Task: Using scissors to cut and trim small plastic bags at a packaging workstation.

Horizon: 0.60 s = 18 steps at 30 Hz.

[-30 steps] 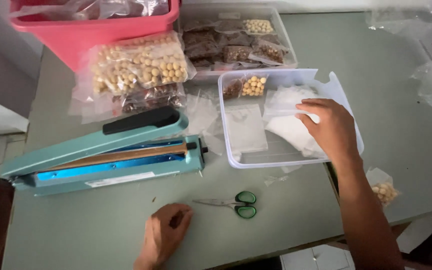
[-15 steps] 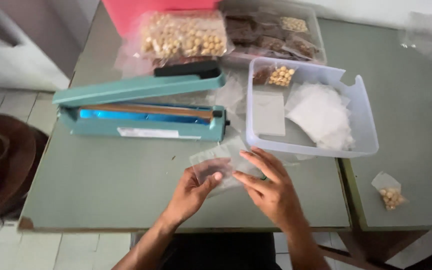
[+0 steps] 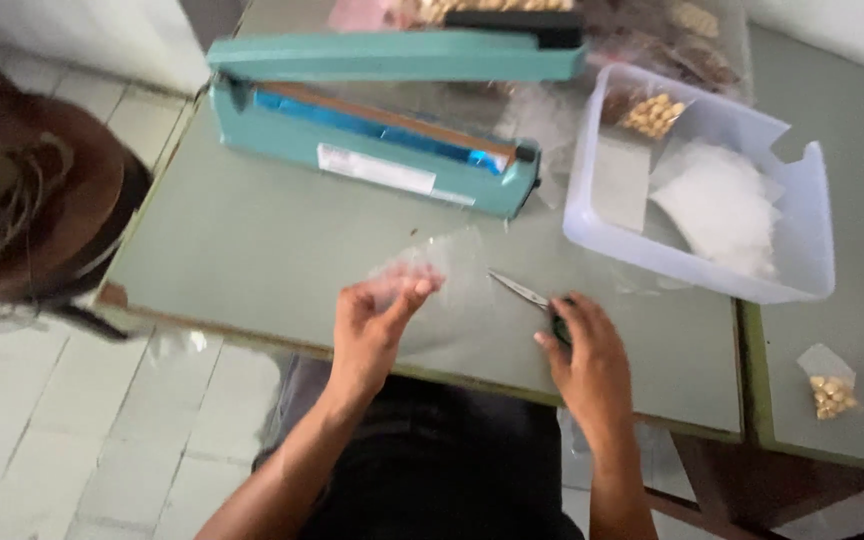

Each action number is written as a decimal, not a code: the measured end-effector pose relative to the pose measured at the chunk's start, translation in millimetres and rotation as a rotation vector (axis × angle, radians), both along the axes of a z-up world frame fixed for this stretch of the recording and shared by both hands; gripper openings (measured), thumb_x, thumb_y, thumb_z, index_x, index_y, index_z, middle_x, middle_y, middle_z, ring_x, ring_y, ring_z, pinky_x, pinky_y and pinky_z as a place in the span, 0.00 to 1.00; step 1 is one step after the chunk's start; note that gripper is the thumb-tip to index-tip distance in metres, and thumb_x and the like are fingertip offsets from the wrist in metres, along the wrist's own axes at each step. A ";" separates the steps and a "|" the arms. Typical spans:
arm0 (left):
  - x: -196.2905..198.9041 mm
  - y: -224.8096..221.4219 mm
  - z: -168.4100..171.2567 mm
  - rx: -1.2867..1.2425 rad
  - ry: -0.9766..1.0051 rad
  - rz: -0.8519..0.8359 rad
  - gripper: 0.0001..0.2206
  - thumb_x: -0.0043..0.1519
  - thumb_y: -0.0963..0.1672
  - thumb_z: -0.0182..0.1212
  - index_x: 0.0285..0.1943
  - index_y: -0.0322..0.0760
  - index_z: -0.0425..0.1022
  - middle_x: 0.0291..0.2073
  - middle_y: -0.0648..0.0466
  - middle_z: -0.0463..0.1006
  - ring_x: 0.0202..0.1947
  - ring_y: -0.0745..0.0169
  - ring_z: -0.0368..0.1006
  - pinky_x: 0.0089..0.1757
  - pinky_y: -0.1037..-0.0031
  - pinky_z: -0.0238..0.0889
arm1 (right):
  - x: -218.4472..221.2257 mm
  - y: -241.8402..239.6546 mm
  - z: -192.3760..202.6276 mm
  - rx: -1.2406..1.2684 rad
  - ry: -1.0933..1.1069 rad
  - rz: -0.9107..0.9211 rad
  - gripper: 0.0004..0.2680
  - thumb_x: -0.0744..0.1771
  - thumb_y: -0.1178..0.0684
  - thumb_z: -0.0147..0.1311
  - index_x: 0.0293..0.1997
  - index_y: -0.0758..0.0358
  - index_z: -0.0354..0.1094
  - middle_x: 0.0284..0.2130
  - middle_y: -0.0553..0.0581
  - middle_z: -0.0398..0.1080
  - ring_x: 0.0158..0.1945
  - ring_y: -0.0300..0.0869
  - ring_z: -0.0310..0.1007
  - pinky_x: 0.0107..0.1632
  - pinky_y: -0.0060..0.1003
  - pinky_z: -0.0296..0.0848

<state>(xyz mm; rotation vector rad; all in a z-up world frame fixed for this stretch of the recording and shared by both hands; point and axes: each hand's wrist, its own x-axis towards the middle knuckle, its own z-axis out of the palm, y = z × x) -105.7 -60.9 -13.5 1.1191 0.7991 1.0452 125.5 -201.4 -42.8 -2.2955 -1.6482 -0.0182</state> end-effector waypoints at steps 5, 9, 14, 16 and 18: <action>-0.7 -4.8 -0.6 -0.083 -0.182 0.049 0.08 0.61 0.44 0.67 0.38 0.32 0.84 0.34 0.50 0.84 0.42 0.61 0.76 0.50 0.64 0.75 | 19.0 -17.7 -21.8 0.067 0.001 -0.045 0.11 0.69 0.46 0.56 0.55 0.55 0.72 0.46 0.55 0.69 0.51 0.52 0.73 0.51 0.48 0.75; -2.0 -4.6 -8.0 -0.215 -0.453 0.000 0.11 0.67 0.47 0.59 0.38 0.36 0.77 0.41 0.39 0.85 0.47 0.47 0.83 0.56 0.53 0.75 | 12.5 -22.7 -8.8 0.036 0.155 -0.093 0.07 0.70 0.51 0.54 0.49 0.61 0.73 0.44 0.55 0.70 0.48 0.47 0.73 0.47 0.44 0.75; -5.2 -2.5 1.5 -0.284 -0.555 0.030 0.09 0.65 0.45 0.63 0.43 0.33 0.82 0.41 0.45 0.86 0.48 0.48 0.83 0.56 0.50 0.76 | 5.7 -26.8 9.0 0.102 0.369 -0.184 0.08 0.68 0.49 0.57 0.48 0.60 0.72 0.38 0.54 0.79 0.42 0.44 0.78 0.44 0.38 0.72; -6.0 0.7 0.5 -0.288 -0.561 0.037 0.09 0.65 0.44 0.63 0.44 0.31 0.82 0.41 0.46 0.85 0.46 0.49 0.83 0.55 0.50 0.76 | -3.5 -26.3 21.6 0.146 0.523 -0.203 0.08 0.67 0.51 0.60 0.46 0.62 0.72 0.33 0.53 0.79 0.36 0.38 0.78 0.40 0.31 0.72; -5.6 2.4 -5.0 -0.390 -0.646 0.041 0.07 0.67 0.44 0.59 0.45 0.33 0.78 0.44 0.45 0.84 0.46 0.48 0.82 0.55 0.50 0.75 | -6.4 -30.0 26.4 0.148 0.765 -0.154 0.10 0.64 0.54 0.65 0.47 0.67 0.79 0.28 0.57 0.81 0.32 0.37 0.78 0.38 0.29 0.76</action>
